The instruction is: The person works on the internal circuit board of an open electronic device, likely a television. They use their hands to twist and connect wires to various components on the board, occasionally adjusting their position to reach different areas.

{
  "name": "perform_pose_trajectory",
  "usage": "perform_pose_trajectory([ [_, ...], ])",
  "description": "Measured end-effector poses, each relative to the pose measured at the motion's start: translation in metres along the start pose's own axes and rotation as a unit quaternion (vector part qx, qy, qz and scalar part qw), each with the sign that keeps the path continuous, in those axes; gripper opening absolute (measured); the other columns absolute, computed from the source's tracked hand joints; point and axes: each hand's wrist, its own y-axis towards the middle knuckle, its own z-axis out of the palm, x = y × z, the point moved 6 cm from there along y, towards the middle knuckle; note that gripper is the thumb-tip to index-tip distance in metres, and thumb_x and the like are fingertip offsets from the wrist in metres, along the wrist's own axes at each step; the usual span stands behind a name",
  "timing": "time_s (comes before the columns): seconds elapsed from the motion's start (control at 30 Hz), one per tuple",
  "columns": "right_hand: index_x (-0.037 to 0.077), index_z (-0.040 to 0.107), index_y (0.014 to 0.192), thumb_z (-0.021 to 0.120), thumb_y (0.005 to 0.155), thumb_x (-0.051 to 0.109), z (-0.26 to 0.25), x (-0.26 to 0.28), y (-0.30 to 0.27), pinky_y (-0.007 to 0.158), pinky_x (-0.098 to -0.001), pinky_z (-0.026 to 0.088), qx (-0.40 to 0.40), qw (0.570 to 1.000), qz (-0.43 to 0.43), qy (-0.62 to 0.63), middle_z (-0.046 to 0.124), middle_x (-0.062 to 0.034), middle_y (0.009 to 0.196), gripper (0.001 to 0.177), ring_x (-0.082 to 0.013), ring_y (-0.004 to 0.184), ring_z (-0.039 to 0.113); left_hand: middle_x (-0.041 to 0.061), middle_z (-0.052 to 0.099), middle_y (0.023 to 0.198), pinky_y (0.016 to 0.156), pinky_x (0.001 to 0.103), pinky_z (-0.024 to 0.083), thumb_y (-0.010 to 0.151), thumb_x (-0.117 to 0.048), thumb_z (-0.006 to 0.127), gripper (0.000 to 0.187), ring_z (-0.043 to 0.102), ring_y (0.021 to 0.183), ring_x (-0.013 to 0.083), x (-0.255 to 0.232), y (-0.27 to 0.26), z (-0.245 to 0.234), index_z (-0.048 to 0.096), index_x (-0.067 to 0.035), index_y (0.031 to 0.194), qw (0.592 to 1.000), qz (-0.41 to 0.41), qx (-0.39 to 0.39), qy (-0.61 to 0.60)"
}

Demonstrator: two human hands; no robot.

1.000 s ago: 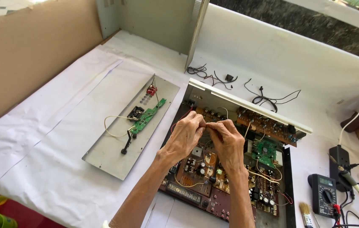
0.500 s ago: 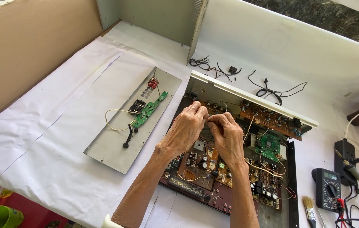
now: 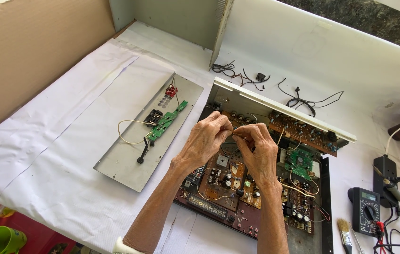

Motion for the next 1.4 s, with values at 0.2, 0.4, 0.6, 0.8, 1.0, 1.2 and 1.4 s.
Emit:
perform_pose_trajectory([
  [0.2, 0.01, 0.073, 0.107, 0.076, 0.094, 0.005, -0.002, 0.002, 0.0, 0.059, -0.0273, 0.055, -0.024, 1.0, -0.011, -0.006, 0.062, -0.0057, 0.089, 0.013, -0.0169, 0.07, 0.064, 0.004, 0.05, 0.081, 0.07, 0.038, 0.058, 0.095, -0.004, 0.061, 0.012, 0.067, 0.074, 0.0277, -0.014, 0.003, -0.009, 0.06, -0.017, 0.096, 1.0, 0.008, -0.008, -0.021],
  [0.4, 0.009, 0.069, 0.111, 0.077, 0.094, 0.007, -0.004, -0.006, -0.001, 0.056, -0.0272, 0.058, -0.043, 0.998, 0.024, 0.041, 0.06, -0.0058, 0.085, 0.018, -0.0152, 0.066, 0.065, 0.002, 0.049, 0.079, 0.07, 0.037, 0.057, 0.094, -0.006, 0.064, 0.016, 0.064, 0.072, 0.0241, -0.011, 0.002, -0.006, 0.062, -0.02, 0.102, 0.999, 0.003, -0.018, -0.033],
  [0.6, 0.007, 0.073, 0.096, 0.077, 0.092, 0.006, -0.004, -0.005, 0.002, 0.05, -0.0256, 0.056, -0.034, 0.999, 0.007, 0.014, 0.059, -0.0043, 0.077, 0.006, -0.0152, 0.061, 0.067, 0.004, 0.051, 0.081, 0.067, 0.044, 0.057, 0.099, -0.008, 0.054, 0.018, 0.062, 0.067, 0.0331, -0.015, 0.003, -0.004, 0.064, -0.022, 0.105, 1.0, 0.012, -0.003, 0.012],
  [0.8, 0.011, 0.073, 0.091, 0.079, 0.09, 0.011, -0.009, -0.003, 0.002, 0.054, -0.0263, 0.054, -0.043, 0.999, -0.008, -0.032, 0.06, -0.003, 0.074, 0.006, -0.0148, 0.061, 0.065, 0.004, 0.054, 0.082, 0.064, 0.043, 0.058, 0.098, -0.007, 0.056, 0.02, 0.065, 0.065, 0.0316, -0.014, 0.002, 0.0, 0.067, -0.023, 0.105, 1.0, 0.003, 0.006, 0.03],
  [1.0, 0.013, 0.074, 0.091, 0.078, 0.09, 0.01, -0.009, -0.002, 0.003, 0.056, -0.0273, 0.055, -0.043, 0.999, -0.006, -0.032, 0.062, -0.0027, 0.076, 0.006, -0.0158, 0.064, 0.066, 0.002, 0.055, 0.083, 0.069, 0.042, 0.058, 0.096, -0.009, 0.06, 0.019, 0.067, 0.073, 0.0296, -0.009, 0.005, 0.005, 0.068, -0.024, 0.102, 1.0, -0.013, 0.017, 0.02],
  [1.2, 0.013, 0.073, 0.091, 0.077, 0.09, 0.009, -0.009, -0.004, 0.002, 0.055, -0.0266, 0.055, -0.038, 0.999, -0.002, -0.024, 0.062, -0.0032, 0.076, 0.006, -0.0157, 0.065, 0.066, 0.001, 0.056, 0.083, 0.072, 0.041, 0.058, 0.095, -0.01, 0.063, 0.015, 0.067, 0.076, 0.0289, -0.001, 0.004, 0.009, 0.067, -0.024, 0.098, 0.999, -0.022, 0.025, 0.02],
  [1.4, 0.014, 0.074, 0.09, 0.077, 0.091, 0.011, -0.009, -0.002, 0.002, 0.056, -0.0255, 0.054, -0.036, 0.999, 0.006, -0.01, 0.063, -0.0033, 0.076, 0.005, -0.0162, 0.065, 0.066, 0.003, 0.053, 0.078, 0.071, 0.036, 0.057, 0.095, -0.009, 0.065, 0.012, 0.066, 0.075, 0.027, -0.002, 0.004, 0.007, 0.064, -0.02, 0.09, 1.0, -0.01, 0.013, 0.001],
])
